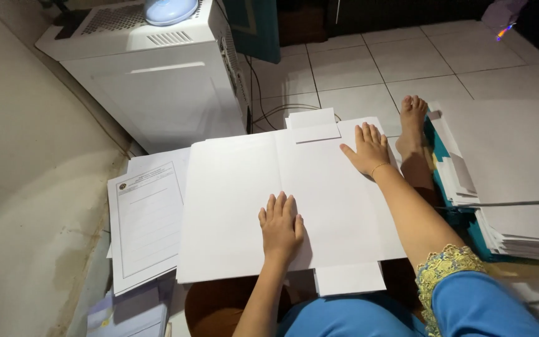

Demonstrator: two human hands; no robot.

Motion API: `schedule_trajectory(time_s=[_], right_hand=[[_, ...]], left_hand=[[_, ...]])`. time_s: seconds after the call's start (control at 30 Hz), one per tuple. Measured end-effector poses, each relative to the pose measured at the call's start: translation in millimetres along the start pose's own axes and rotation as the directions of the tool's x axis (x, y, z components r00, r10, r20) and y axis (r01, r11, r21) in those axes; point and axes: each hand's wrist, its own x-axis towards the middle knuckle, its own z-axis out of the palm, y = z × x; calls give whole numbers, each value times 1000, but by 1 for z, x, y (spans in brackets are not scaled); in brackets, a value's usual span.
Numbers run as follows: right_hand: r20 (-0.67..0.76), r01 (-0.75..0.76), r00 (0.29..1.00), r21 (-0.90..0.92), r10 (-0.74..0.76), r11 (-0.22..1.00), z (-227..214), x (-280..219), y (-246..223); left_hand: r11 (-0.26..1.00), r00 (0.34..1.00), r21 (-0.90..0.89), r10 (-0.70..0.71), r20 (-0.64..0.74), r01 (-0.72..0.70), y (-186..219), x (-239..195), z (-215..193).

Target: Folding large white sheets of paper and inserting printed documents into them while sitting on the floor.

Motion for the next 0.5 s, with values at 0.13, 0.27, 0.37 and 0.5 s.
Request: schedule_trajectory(time_s=[0.13, 0.27, 0.37, 0.5], right_hand=[[-5, -6, 1000, -6, 6, 1000, 3, 19, -1], [-2, 9, 1000, -2, -9, 1000, -3, -8, -2], [20, 23, 1000, -16, -23, 1000, -10, -54, -3], [56, 20, 998, -44, -17, 999, -22, -136, -8]], left_hand=[[1000, 1000, -5, -17, 21, 17, 7, -1, -12], [999, 999, -18, -31, 21, 32, 9, -1, -13], [1000, 1000, -16, -21, 3, 21, 5, -2, -7], [1000, 999, 19, 4, -35, -4, 2, -2, -1]])
